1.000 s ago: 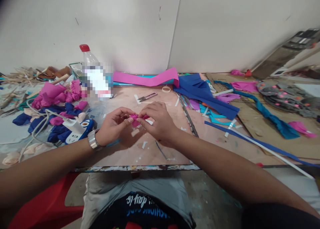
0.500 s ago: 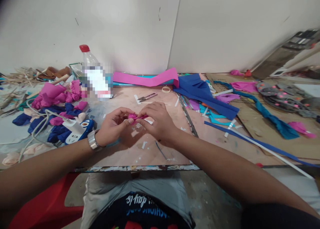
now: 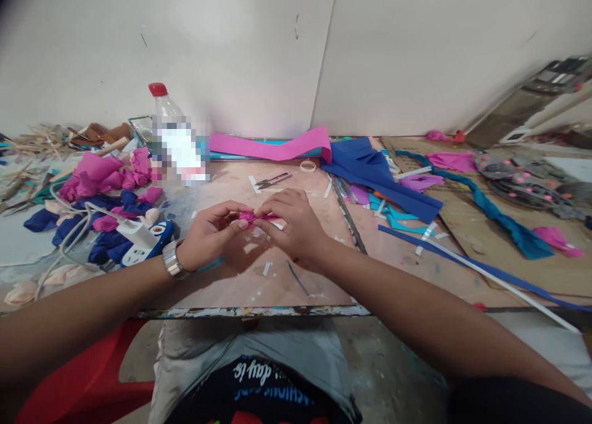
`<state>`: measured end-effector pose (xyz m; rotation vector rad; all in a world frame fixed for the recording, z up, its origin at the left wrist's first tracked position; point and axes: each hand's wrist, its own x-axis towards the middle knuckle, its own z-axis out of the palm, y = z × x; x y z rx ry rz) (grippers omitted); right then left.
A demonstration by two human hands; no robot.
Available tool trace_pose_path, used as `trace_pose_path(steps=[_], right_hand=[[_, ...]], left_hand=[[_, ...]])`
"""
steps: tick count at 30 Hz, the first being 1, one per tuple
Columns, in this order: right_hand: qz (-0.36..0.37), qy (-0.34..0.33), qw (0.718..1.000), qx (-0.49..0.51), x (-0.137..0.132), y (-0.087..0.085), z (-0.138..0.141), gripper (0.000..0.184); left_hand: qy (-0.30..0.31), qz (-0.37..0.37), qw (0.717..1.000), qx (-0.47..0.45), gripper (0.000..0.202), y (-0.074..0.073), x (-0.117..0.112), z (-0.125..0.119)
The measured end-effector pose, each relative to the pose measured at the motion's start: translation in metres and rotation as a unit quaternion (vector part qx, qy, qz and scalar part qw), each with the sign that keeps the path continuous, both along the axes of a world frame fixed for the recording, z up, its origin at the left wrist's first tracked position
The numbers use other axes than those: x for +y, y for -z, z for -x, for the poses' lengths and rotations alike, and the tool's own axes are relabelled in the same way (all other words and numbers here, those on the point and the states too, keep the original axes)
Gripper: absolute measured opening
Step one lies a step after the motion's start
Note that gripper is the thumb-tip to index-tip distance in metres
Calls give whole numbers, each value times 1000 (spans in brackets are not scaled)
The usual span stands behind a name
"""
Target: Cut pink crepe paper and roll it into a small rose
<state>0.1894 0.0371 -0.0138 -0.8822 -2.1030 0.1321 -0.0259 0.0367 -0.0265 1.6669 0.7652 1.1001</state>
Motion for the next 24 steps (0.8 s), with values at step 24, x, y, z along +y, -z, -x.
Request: trace_pose_path(steps=[24], right_hand=[[-29, -2, 999, 15, 3, -1, -1, 26]], left_hand=[[-17, 0, 1000, 5, 27, 0, 0, -1]])
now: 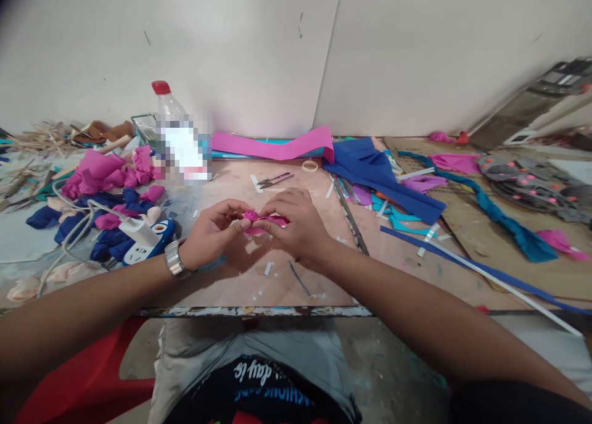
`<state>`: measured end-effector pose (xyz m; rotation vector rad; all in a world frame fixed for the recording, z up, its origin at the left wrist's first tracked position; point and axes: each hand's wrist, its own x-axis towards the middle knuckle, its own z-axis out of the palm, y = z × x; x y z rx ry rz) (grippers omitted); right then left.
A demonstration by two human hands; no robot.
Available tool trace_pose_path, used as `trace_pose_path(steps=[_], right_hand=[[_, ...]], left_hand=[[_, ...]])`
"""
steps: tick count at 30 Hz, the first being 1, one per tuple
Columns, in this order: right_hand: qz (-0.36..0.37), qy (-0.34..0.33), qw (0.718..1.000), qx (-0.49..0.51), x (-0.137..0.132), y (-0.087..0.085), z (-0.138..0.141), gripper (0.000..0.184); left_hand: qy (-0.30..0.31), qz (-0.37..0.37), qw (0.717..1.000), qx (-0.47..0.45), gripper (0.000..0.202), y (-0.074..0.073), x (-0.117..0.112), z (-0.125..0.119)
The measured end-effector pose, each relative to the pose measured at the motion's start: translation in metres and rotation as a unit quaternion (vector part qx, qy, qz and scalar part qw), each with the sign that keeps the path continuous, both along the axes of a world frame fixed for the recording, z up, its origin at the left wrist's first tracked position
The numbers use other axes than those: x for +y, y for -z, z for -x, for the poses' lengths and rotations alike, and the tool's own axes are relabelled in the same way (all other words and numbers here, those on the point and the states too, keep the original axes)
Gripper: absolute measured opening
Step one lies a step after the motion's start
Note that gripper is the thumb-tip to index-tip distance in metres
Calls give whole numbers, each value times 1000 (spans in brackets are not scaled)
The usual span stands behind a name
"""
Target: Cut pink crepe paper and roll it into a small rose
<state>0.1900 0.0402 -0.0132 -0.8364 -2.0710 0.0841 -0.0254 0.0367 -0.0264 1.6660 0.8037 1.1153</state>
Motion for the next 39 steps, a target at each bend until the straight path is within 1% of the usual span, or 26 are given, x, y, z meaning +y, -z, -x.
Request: trace_pose_path(steps=[5, 9, 14, 16, 22, 27, 31, 33, 39], right_hand=[[-10, -9, 1000, 0, -2, -4, 0, 14], [-18, -13, 1000, -3, -4, -7, 1, 13], [-9, -6, 1000, 0, -4, -5, 1, 13], [-7, -8, 1000, 5, -3, -3, 1, 12], [3, -5, 1000, 7, -3, -1, 1, 15], [16, 3, 1000, 0, -4, 0, 1, 20], [18, -1, 1000, 2, -3, 0, 1, 21], [24, -3, 1000, 4, -3, -1, 1, 21], [21, 7, 1000, 9, -2, -1, 0, 17]], left_hand=[[4, 26, 999, -33, 26, 0, 0, 1], [5, 32, 999, -37, 25, 3, 1, 1], [14, 30, 999, -32, 24, 4, 2, 1], [15, 15, 1000, -23, 24, 3, 3, 1], [12, -69, 997, 39, 26, 0, 4, 3], [8, -95, 994, 52, 29, 0, 2, 2], [-3, -86, 994, 61, 25, -1, 1, 2], [-4, -74, 996, 59, 27, -1, 1, 2], [-17, 7, 1000, 11, 36, 1, 1, 2]])
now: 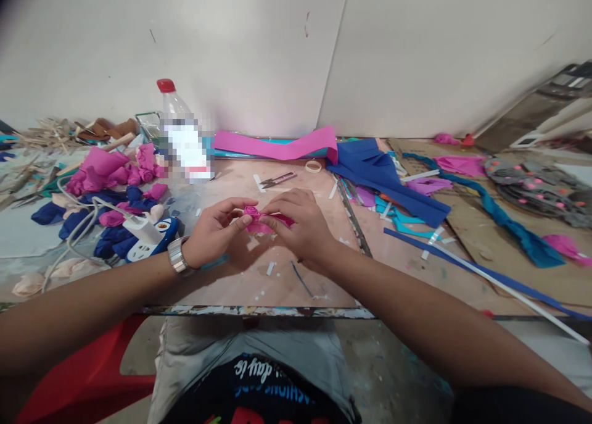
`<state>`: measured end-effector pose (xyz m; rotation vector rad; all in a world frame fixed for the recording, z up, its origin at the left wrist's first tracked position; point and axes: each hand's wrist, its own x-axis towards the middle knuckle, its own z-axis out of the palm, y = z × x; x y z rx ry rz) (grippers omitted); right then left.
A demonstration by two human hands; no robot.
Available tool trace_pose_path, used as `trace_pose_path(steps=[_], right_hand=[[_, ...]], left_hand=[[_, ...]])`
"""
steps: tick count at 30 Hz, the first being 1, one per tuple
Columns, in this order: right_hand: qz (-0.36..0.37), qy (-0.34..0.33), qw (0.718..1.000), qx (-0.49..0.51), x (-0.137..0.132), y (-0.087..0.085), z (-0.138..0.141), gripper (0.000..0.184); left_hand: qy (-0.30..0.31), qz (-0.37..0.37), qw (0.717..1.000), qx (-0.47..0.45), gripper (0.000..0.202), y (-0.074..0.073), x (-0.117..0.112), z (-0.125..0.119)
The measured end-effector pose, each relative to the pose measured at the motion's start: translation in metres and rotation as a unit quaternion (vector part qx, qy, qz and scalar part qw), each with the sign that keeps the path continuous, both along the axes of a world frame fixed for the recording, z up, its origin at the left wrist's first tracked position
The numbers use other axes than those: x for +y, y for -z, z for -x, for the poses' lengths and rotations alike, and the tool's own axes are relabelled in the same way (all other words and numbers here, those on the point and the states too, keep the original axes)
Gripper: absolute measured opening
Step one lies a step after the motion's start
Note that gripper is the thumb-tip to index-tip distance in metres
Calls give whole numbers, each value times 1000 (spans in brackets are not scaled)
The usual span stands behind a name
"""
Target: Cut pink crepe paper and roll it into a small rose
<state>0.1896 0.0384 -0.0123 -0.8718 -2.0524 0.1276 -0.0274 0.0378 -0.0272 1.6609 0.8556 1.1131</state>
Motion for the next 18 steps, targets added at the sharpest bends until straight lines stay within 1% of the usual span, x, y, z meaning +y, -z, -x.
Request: trace_pose_path(steps=[4, 9, 16, 18], right_hand=[[6, -3, 1000, -9, 0, 1, 0, 16], [-2, -6, 1000, -7, 0, 0, 0, 18], [15, 1, 1000, 3, -2, 0, 0, 20], [18, -6, 1000, 0, -1, 1, -1, 20]], left_hand=[[-1, 13, 1000, -26, 32, -1, -1, -1], [11, 16, 1000, -21, 31, -1, -1, -1], [38, 39, 998, -12, 36, -2, -1, -2], [40, 57, 997, -39, 40, -1, 0, -3]])
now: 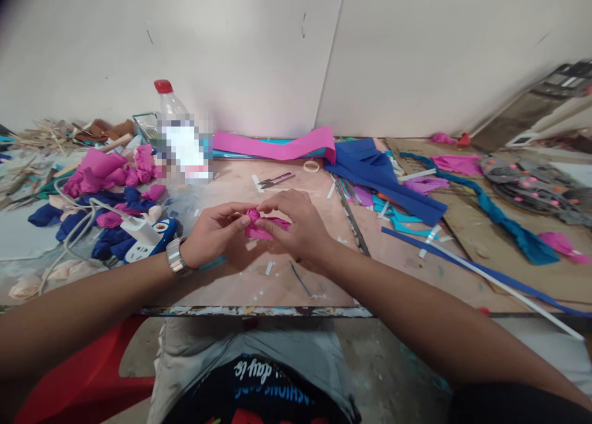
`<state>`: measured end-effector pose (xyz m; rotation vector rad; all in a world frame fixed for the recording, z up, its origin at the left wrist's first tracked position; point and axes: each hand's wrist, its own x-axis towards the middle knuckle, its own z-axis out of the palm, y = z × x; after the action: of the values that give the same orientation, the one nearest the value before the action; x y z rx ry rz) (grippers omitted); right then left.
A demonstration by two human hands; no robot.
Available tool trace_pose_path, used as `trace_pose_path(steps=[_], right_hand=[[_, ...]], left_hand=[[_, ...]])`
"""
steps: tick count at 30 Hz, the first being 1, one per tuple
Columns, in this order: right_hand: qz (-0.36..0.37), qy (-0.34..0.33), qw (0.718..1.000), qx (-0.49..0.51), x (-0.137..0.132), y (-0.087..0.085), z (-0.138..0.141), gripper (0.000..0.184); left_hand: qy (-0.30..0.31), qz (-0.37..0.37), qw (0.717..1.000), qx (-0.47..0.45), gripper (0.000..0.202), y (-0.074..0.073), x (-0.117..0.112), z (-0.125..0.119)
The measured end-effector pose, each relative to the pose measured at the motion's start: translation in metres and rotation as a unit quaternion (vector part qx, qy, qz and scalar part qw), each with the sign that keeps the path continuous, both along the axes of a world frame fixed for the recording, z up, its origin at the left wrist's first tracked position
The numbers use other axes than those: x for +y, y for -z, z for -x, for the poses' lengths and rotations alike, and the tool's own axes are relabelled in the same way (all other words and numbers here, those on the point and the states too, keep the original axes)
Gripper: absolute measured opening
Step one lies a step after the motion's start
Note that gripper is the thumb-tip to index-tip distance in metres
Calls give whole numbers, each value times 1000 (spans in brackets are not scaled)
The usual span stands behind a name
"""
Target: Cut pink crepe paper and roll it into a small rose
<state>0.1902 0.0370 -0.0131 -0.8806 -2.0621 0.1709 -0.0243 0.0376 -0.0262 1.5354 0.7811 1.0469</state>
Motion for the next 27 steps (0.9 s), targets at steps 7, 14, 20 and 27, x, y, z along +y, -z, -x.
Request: trace_pose_path(steps=[7, 14, 20, 27], right_hand=[[14, -57, 997, -44, 1, 1, 1, 25], [26, -15, 1000, 8, 0, 1, 2, 21], [27, 26, 998, 49, -1, -1, 2, 20], [3, 25, 999, 40, 0, 1, 1, 21]], left_hand=[[-4, 44, 996, -72, 45, 3, 0, -4], [-75, -18, 997, -29, 30, -2, 0, -1], [-106, -27, 993, 33, 41, -8, 2, 2], [-77, 58, 995, 26, 34, -6, -2, -2]])
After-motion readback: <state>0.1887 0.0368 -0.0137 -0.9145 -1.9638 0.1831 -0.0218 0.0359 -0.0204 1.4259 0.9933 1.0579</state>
